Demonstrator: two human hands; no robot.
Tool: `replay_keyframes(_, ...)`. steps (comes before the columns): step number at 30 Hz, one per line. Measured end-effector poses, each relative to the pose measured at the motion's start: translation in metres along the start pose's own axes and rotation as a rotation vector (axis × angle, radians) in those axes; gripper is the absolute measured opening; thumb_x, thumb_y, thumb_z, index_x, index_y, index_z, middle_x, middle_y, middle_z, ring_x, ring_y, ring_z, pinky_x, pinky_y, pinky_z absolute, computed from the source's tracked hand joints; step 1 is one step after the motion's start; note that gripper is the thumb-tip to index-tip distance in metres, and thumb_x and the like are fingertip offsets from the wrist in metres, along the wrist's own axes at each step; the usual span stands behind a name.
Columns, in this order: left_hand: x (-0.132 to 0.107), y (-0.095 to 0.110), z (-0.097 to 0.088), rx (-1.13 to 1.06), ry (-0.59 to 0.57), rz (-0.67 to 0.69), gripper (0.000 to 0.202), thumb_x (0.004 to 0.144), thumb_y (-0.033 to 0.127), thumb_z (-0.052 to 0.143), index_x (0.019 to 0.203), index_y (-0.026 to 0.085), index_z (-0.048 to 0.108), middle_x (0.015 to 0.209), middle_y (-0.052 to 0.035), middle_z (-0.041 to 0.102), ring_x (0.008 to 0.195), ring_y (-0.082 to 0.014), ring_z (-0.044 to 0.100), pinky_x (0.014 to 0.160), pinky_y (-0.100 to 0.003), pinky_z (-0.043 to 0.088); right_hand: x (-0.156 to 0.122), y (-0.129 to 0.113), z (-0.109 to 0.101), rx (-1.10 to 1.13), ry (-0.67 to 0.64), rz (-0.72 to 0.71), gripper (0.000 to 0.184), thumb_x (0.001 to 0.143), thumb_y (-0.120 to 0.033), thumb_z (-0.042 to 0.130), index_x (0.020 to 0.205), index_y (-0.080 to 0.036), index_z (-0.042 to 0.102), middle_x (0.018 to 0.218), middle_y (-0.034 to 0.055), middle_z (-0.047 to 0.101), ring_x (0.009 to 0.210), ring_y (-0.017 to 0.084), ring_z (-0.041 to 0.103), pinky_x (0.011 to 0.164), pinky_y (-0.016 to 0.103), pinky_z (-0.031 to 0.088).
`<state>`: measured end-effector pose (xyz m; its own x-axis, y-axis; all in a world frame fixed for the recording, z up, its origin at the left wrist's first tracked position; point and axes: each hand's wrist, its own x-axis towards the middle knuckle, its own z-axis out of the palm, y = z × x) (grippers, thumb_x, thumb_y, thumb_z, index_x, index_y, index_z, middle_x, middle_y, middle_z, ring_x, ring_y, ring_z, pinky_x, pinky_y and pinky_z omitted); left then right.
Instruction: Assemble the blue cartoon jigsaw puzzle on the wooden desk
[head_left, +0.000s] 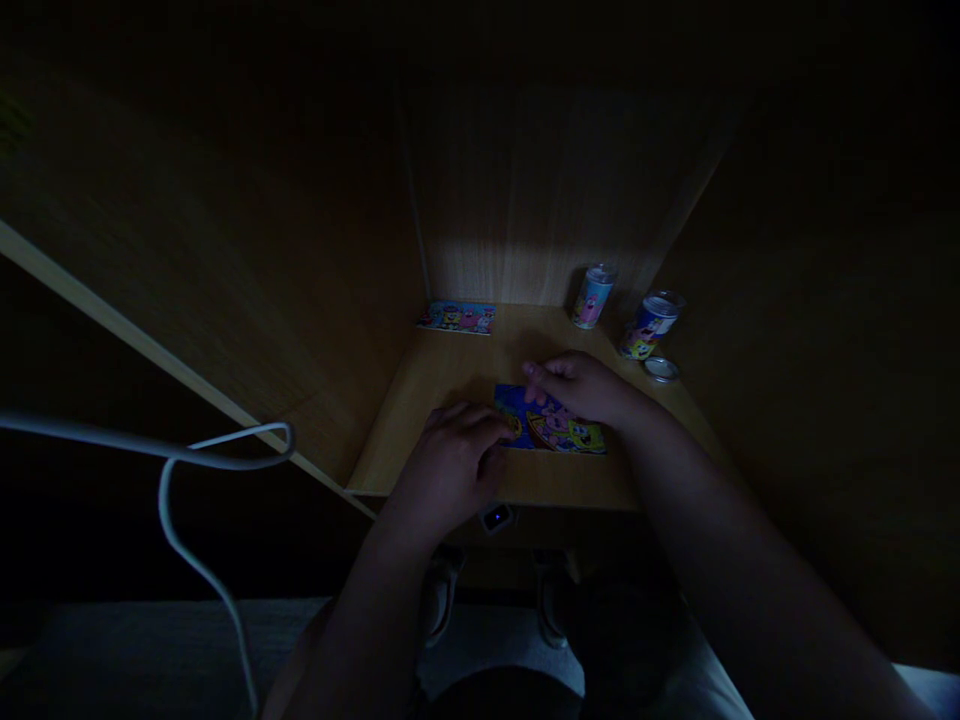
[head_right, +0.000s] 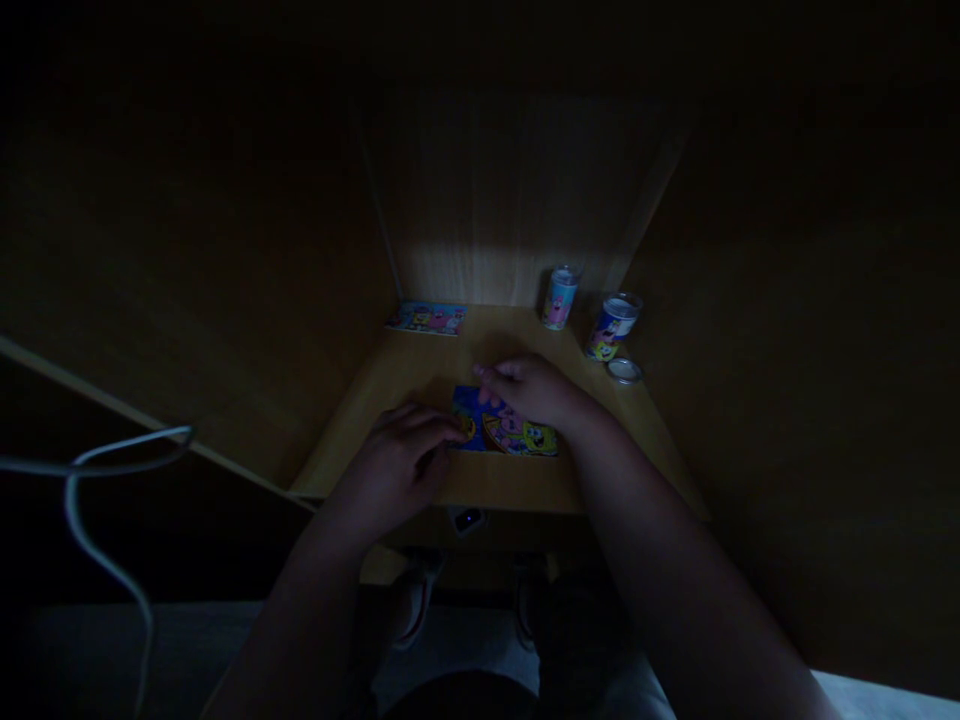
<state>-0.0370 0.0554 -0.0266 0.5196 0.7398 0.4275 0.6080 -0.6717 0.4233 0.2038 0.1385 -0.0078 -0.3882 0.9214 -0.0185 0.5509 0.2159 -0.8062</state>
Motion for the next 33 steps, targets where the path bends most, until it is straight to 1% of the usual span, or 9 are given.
replay_keyframes(5,0.001,0.004,-0.002,0.006,-0.06,0.03,0.04,0.091,0.007,0.065,0.124,0.028,0.071,0.126,-0.0022,0.076,0.118,-0.027,0.066,0.106,-0.051,0.048,0.001,0.0,-0.001,-0.066,0.12,-0.008,0.067,0.098,-0.077,0.05,0.075,-0.02,0.076,0.067,0.0025,0.069,0.055,0.013,0.058,0.056,0.028,0.044)
replay_keyframes(10,0.0,0.003,0.002,0.016,-0.086,0.054,0.044,0.094,0.012,0.066,0.134,0.029,0.068,0.137,-0.0014,0.074,0.13,-0.0279,0.062,0.114,-0.053,0.044,0.001,0.0,-0.001,-0.086,0.148,-0.015,0.067,0.099,-0.077,0.047,0.073,-0.021,0.075,0.065,0.0022,0.068,0.054,0.014,0.059,0.056,0.029,0.045)
replay_keyframes(14,0.0,0.003,0.002,0.01,-0.083,0.061,0.042,0.095,0.014,0.066,0.134,0.03,0.068,0.136,-0.002,0.074,0.13,-0.028,0.063,0.115,-0.054,0.043,0.002,0.0,-0.002,-0.092,0.148,0.002,0.068,0.098,-0.078,0.047,0.072,-0.021,0.074,0.064,0.0022,0.067,0.053,0.014,0.058,0.058,0.03,0.046)
replay_keyframes(18,0.001,0.003,0.002,0.008,-0.092,0.061,0.04,0.095,0.013,0.066,0.131,0.03,0.069,0.136,-0.0018,0.074,0.13,-0.0273,0.063,0.115,-0.053,0.045,0.003,0.003,-0.003,-0.099,0.158,-0.025,0.07,0.098,-0.079,0.047,0.073,-0.021,0.075,0.063,0.0023,0.068,0.054,0.015,0.059,0.058,0.029,0.046)
replay_keyframes(21,0.001,0.003,0.002,0.013,-0.081,0.06,0.041,0.095,0.013,0.067,0.133,0.029,0.069,0.135,-0.0014,0.074,0.13,-0.0269,0.063,0.115,-0.053,0.045,0.003,0.003,-0.004,-0.12,0.212,-0.043,0.071,0.098,-0.079,0.046,0.071,-0.02,0.074,0.061,0.0018,0.067,0.054,0.014,0.059,0.057,0.028,0.044)
replay_keyframes(23,0.001,0.003,0.002,0.014,-0.07,0.071,0.041,0.096,0.014,0.067,0.134,0.028,0.068,0.137,-0.0008,0.074,0.13,-0.0264,0.063,0.115,-0.052,0.045,0.003,0.003,-0.006,-0.14,0.284,-0.042,0.072,0.099,-0.078,0.044,0.069,-0.02,0.073,0.058,0.0013,0.065,0.052,0.014,0.057,0.056,0.028,0.042)
replay_keyframes(26,0.001,0.002,0.002,0.019,-0.071,0.094,0.036,0.097,0.015,0.065,0.13,0.029,0.07,0.137,0.0007,0.074,0.131,-0.0258,0.063,0.114,-0.052,0.046,0.002,0.002,-0.009,-0.174,0.378,-0.026,0.073,0.101,-0.077,0.041,0.067,-0.019,0.072,0.054,0.0008,0.062,0.051,0.014,0.056,0.055,0.028,0.039)
replay_keyframes(30,0.001,0.003,0.002,0.021,-0.072,0.094,0.034,0.097,0.015,0.065,0.127,0.03,0.072,0.136,0.0005,0.074,0.129,-0.0262,0.065,0.113,-0.053,0.046,0.003,0.003,-0.011,-0.218,0.416,0.02,0.075,0.103,-0.075,0.039,0.067,-0.019,0.073,0.052,0.0008,0.061,0.05,0.014,0.056,0.057,0.028,0.039)
replay_keyframes(33,0.001,0.003,0.001,0.011,-0.091,0.09,0.033,0.099,0.016,0.063,0.128,0.029,0.072,0.138,0.0006,0.074,0.129,-0.0255,0.065,0.114,-0.052,0.046,0.004,0.002,-0.013,-0.271,0.439,0.077,0.073,0.106,-0.069,0.039,0.064,-0.019,0.074,0.05,0.0026,0.061,0.053,0.016,0.061,0.061,0.028,0.042)
